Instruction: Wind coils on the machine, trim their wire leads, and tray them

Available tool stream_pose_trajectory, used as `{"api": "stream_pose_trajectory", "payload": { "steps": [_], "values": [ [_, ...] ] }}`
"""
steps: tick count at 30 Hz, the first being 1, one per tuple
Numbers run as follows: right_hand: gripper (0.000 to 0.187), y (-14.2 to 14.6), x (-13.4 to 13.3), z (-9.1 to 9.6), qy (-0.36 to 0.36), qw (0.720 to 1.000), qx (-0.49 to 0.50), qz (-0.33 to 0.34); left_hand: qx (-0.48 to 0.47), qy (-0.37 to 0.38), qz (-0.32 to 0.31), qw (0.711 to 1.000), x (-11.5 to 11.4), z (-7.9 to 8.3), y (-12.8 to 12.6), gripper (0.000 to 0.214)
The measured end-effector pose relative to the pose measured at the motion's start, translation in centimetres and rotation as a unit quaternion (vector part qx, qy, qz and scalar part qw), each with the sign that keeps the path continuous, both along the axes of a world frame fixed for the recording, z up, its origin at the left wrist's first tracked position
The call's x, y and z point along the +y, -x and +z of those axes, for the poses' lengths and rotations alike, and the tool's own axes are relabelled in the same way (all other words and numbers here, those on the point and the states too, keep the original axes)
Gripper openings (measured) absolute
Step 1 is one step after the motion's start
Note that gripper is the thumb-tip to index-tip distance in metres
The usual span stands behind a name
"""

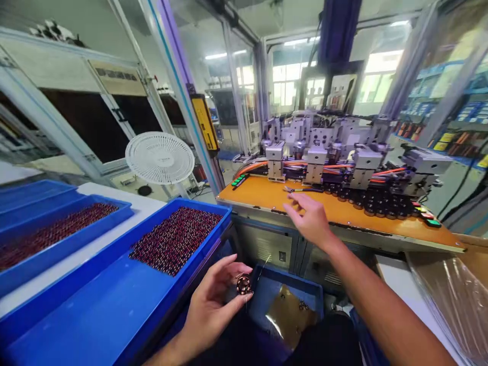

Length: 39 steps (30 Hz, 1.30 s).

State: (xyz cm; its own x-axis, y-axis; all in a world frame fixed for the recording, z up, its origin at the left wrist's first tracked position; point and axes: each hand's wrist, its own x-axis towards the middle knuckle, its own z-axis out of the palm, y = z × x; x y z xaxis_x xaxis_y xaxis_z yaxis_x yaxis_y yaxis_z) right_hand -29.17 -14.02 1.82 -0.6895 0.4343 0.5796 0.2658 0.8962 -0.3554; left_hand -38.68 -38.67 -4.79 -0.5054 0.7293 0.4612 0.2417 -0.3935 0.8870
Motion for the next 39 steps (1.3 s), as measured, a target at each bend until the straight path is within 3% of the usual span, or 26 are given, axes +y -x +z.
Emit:
{"api": "stream_pose_trajectory", "payload": {
  "steps": [2,3,6,12,17,20,22,26,28,31,34,39],
  "values": [
    [0.028,-2.6,-4.6,0.5,-0.012,0.995,-0.002,0.097,0.044,-0.019,0.009,0.999,-1.3,-0.6,-0.3,0.07],
    [0.029,-3.9,-6.7,0.6,-0.045,0.98,-0.015,0.192,0.056,-0.024,0.006,0.998,-1.7,-0.9,-0.4,0.073],
    [0.021,-6.5,-11.1,-0.1,-0.089,0.95,-0.094,0.283,0.065,-0.031,-0.014,0.997,-2.2,-1.5,-0.6,0.079],
    [0.024,-8.3,-12.7,-2.1,-0.015,0.942,-0.193,0.274,-0.004,-0.046,-0.064,0.997,-1.7,-1.9,-1.2,0.08],
    [0.026,-9.0,-13.0,-1.9,0.154,0.914,-0.216,0.307,-0.065,-0.034,-0.063,0.995,-2.2,-2.2,-1.1,0.074],
    [0.012,-8.5,-13.0,-2.4,0.296,0.892,-0.183,0.288,-0.035,-0.04,-0.062,0.997,-2.8,-2.3,-1.1,0.073],
    [0.02,-7.7,-13.1,-2.8,0.408,0.87,-0.128,0.247,-0.005,-0.043,-0.069,0.997,-3.1,-2.3,-1.2,0.073],
    [0.027,-5.7,-14.2,-3.5,0.585,0.786,-0.031,0.196,0.036,-0.035,-0.102,0.994,-3.1,-2.3,-1.4,0.072],
    [0.028,-5.0,-15.0,-4.1,0.61,0.77,-0.004,0.19,0.029,-0.047,-0.089,0.995,-2.8,-2.5,-1.6,0.072],
    [0.033,-4.8,-16.0,-5.5,0.605,0.775,0.038,0.181,-0.027,-0.06,-0.054,0.996,-2.4,-2.6,-1.7,0.068],
    [0.038,-5.4,-16.5,-6.9,0.618,0.766,0.077,0.161,-0.091,-0.048,-0.06,0.993,-2.2,-2.6,-1.5,0.062],
    [0.036,-5.8,-16.4,-6.8,0.64,0.75,0.065,0.153,-0.078,-0.049,-0.089,0.992,-2.4,-2.4,-1.4,0.062]
  ]
}}
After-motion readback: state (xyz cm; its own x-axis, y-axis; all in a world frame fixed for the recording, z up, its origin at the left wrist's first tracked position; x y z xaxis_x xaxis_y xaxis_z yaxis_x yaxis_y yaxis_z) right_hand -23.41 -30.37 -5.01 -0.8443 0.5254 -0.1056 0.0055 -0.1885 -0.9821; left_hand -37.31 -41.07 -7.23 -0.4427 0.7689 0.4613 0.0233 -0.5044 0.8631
